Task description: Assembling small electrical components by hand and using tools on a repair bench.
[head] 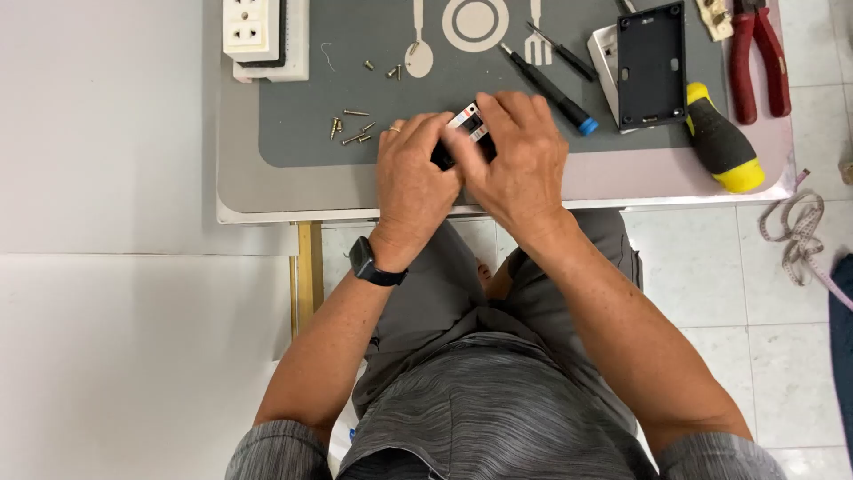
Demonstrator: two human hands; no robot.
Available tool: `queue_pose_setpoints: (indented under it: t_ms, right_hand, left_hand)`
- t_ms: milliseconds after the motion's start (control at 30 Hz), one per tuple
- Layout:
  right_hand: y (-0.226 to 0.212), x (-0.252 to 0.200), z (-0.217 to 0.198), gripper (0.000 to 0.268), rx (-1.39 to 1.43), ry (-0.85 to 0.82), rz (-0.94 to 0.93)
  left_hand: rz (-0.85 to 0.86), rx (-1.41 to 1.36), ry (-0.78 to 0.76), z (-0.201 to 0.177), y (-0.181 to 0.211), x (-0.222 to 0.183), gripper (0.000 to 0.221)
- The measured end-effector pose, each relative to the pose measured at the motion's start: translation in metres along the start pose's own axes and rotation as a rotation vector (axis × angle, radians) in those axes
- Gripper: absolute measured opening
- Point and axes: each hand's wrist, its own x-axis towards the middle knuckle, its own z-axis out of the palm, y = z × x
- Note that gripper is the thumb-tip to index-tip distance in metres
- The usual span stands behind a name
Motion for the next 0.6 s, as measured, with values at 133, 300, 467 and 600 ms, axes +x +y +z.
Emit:
queue_pose_setpoints:
  t_ms: [133, 300, 467, 600]
  right_hand:
    - [0.006, 0.001, 0.003, 0.031, -0.029, 0.062, -0.047]
    - [0.022, -0.007, -0.012, 0.026, 0.62, -0.002, 0.205]
    - [0.032, -0.013, -0.024, 0.033, 0.789, -0.137, 0.359]
    - [0.041, -0.004, -0.036, 0.042, 1.021, -0.323, 0.423]
  left_hand:
    - [-0.009, -0.092, -0.008, -0.006, 0.003, 0.004, 0.011]
    - [-0.157, -0.578, -0.112, -0.016, -0.013, 0.008, 0.051]
    - [-0.222, -0.793, -0.242, -0.018, -0.018, 0.015, 0.053]
    - [-0.236, -0.925, -0.337, -0.021, -0.017, 0.019, 0.055]
